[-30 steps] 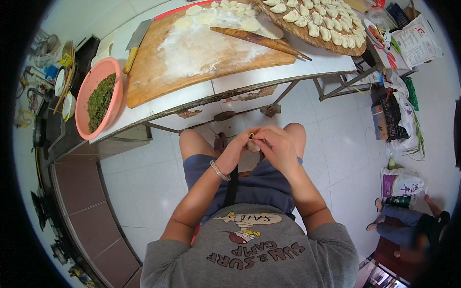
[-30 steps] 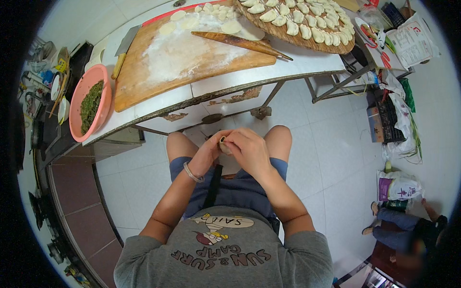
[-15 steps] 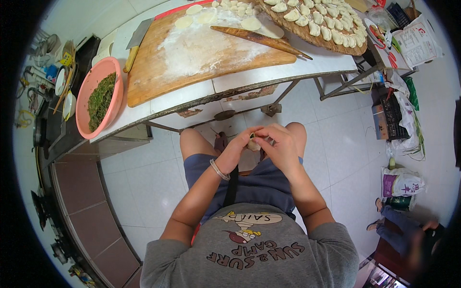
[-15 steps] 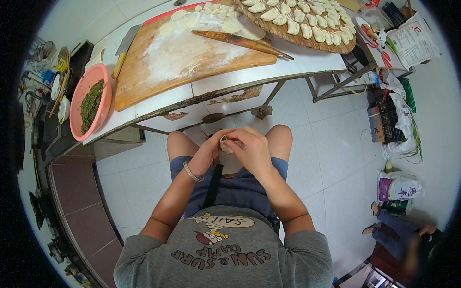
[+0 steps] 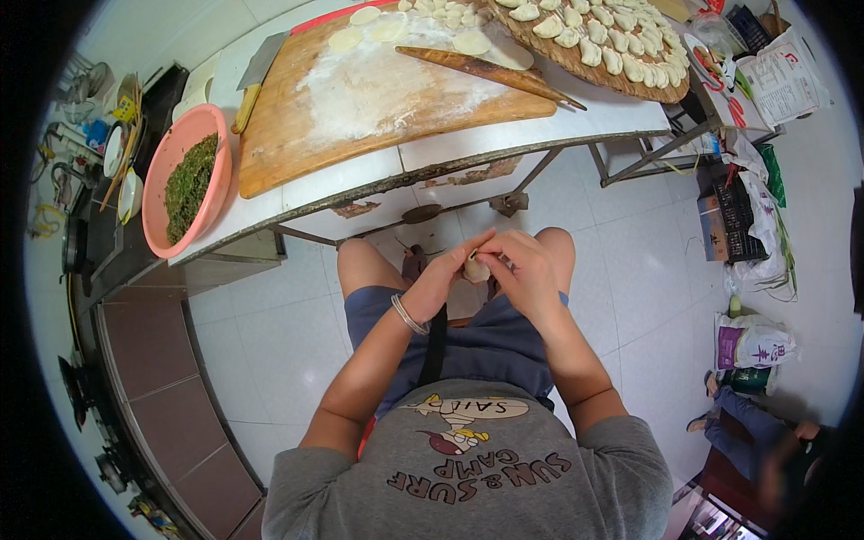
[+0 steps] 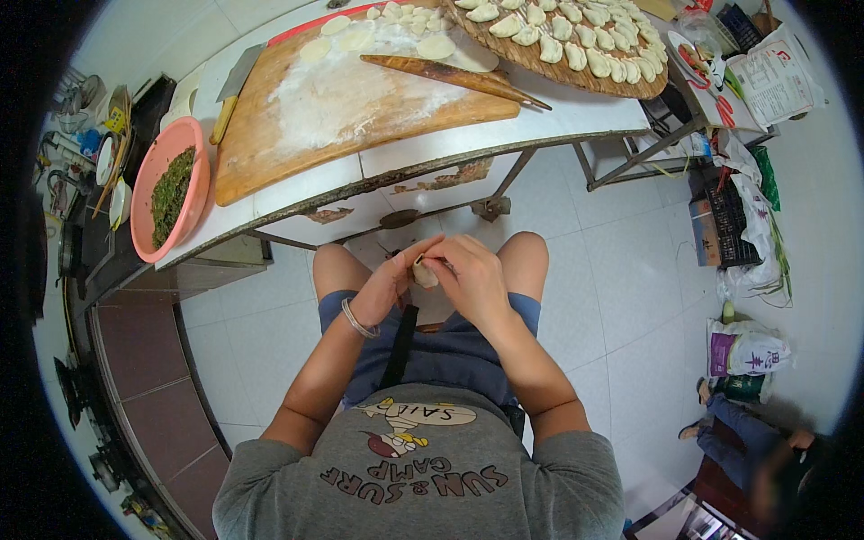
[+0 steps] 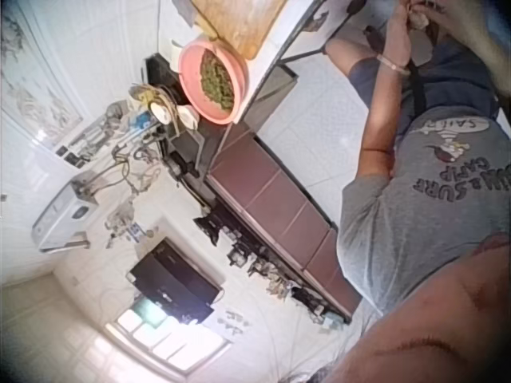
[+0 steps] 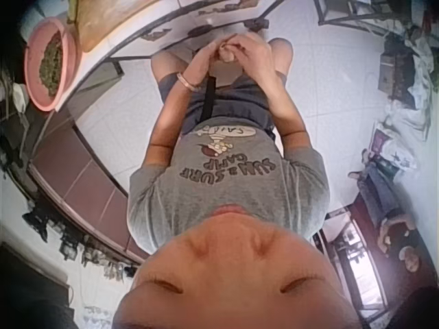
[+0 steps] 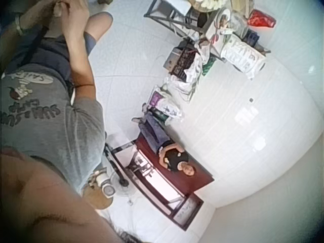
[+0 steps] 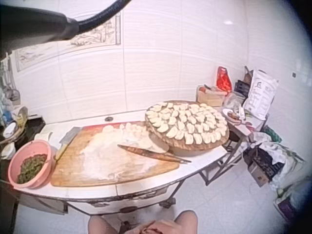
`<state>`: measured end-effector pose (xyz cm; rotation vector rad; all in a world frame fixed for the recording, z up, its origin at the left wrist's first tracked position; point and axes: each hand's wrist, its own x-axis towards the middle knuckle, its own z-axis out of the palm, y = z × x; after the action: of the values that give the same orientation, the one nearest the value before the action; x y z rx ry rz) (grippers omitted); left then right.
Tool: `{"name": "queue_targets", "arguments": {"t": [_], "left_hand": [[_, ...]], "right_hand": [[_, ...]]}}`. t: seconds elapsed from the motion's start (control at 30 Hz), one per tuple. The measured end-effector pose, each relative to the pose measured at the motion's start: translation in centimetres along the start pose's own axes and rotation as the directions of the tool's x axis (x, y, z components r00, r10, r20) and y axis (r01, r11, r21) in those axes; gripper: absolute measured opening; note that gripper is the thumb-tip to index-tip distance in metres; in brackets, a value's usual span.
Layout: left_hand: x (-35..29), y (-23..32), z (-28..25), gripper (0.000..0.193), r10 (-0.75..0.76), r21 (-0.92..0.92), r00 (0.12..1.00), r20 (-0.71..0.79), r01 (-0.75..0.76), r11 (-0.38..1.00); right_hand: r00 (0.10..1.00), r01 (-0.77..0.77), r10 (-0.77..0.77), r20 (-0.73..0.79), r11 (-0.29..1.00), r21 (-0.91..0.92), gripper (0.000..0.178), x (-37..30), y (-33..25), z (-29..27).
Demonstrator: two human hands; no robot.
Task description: The person sits at a kitchen table and repeatedly fills round dough wrappers with a green vegetable mixture using a spoon. They fold and pleat the dough to seal the dumplings, then place the finished items onto a large wooden tray. The process is repeated continuously throughout the clip.
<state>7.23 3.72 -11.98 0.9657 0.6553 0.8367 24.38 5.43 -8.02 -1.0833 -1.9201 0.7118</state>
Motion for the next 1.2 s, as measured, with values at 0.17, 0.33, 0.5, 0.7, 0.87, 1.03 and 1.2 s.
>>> {"name": "queue_targets", "arguments": {"t": [0.17,0.33,0.5,0.7,0.87,1.03,1.2], "left_hand": [[0.0,0.0,0.0,0.062,-0.013,-0.044,1.0,0.014,0.014,0.999],[-0.1,0.3,0.1,0.068,-0.015,-0.056,0.999,0.033,0.017,0.998],[-0.2,0.2,0.3,0.076,-0.033,-0.024,0.999,-0.021,0.033,0.999],[-0.3,0.1,0.2,0.076,-0.054,-0.037,0.998,-0.031,0.052,0.998],[-0.2,0.2,0.2,0.075,-0.041,-0.037,0.999,-0.019,0.04,0.999],[-0.2,0.4,0.6,0.074,-0.044,-0.068,0.997,-0.056,0.04,0.997],[-0.2,0.6,0.3,0.07,-0.032,-0.194,0.999,0.012,0.033,0.98]], "right_hand": [[1.0,0.008,-0.008,-0.004,1.0,-0.001,0.013,0.0,-0.3,-0.2],[0.999,-0.04,0.041,-0.027,0.998,0.053,0.014,0.3,-1.0,-0.2],[0.999,-0.038,0.037,0.014,0.998,0.047,0.013,0.1,-0.5,-0.1],[0.999,-0.01,0.009,0.041,1.0,0.029,0.012,0.1,-0.2,-0.2],[1.0,-0.001,0.001,0.007,0.998,0.055,0.011,0.3,-0.8,0.0],[0.996,0.077,-0.075,0.045,0.996,-0.036,0.011,0.5,-0.2,-0.3],[0.992,0.123,-0.124,-0.02,0.991,-0.056,0.011,0.5,0.1,-0.2]]}}
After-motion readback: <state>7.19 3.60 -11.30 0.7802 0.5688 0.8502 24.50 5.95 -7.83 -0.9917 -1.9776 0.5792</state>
